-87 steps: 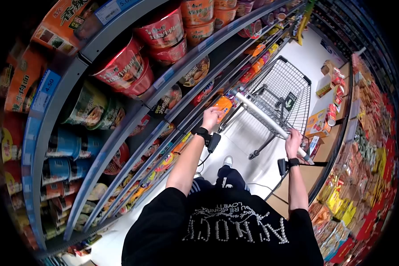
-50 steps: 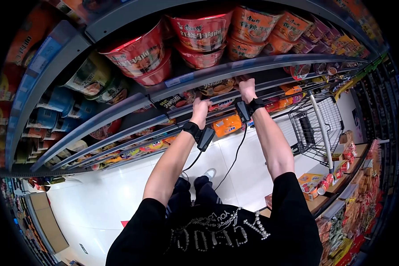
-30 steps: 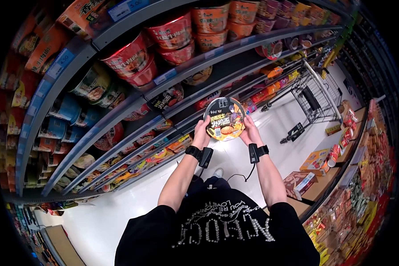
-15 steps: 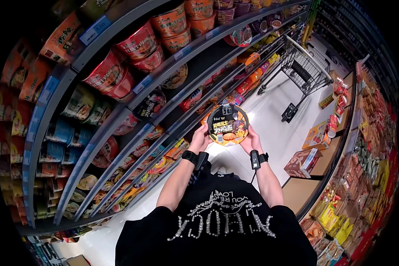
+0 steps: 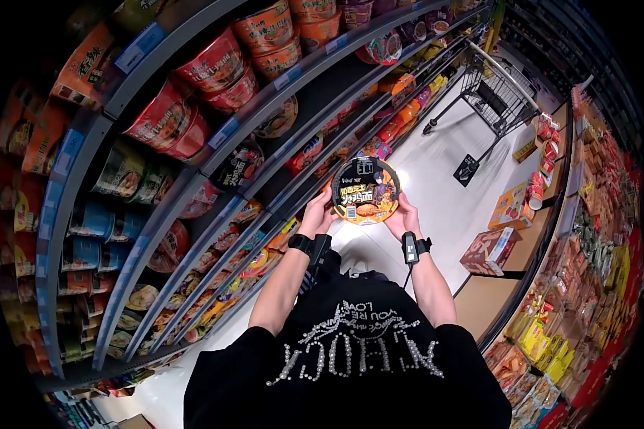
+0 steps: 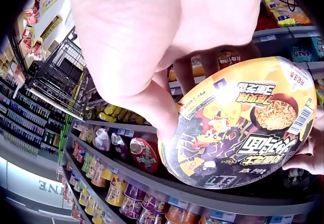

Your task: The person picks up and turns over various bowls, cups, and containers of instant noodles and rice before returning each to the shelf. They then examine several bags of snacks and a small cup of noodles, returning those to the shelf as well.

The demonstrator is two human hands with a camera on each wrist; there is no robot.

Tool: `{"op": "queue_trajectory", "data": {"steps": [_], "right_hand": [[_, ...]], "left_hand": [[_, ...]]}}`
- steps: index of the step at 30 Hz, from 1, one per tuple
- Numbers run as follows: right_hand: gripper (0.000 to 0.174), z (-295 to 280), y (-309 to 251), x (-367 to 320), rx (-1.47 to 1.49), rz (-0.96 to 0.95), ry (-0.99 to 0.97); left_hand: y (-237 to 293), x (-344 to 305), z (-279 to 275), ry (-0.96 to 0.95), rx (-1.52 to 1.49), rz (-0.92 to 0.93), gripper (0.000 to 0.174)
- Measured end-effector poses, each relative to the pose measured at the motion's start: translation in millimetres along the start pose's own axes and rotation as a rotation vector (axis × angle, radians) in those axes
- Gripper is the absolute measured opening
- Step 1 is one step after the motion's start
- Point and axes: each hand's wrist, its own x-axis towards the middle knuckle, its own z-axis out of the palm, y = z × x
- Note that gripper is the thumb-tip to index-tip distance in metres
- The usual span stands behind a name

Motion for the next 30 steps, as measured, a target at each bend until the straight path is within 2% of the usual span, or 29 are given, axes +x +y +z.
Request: {"op": "queue_trajectory", "data": {"steps": [12, 15, 21, 24, 27, 28, 30], "right_hand": [[0.043, -2.9, 8.1, 7.9, -0.008, 0.023, -0.008], [0.047, 2.3, 8.6, 8.4, -0.034, 0.006, 0.011], [0.046, 6.5, 12.5, 25.0, -0.032, 0.046, 0.006], [0.045, 16.0, 15.4, 50.4, -0.159, 0.091, -0.042], [0.042, 41.2, 14.9, 91.2, -0.431, 0.120, -0.080], [0.038, 63.8, 12.0, 103.9, -0.515, 0.123, -0.106], [0.035, 62.8, 14.4, 156.5, -0.759, 0.063, -0.097]], "left_hand": [[1.7, -5.7, -11.2, -0.020, 0.008, 0.015, 0.029], [5.2, -10.1, -1.8, 0.086, -0.010, 0.025, 0.028], [14.6, -3.7, -11.2, 0.054, -0.024, 0.035, 0.028], [28.4, 2.2, -24.8, 0.140, 0.040, 0.073, 0.029], [57.8, 12.1, -27.9, 0.202, 0.072, 0.154, 0.031], [72.0, 14.8, -25.4, 0.172, 0.115, 0.183, 0.034], [99.2, 24.1, -21.8, 0.149, 0.197, 0.256, 0.037]]}}
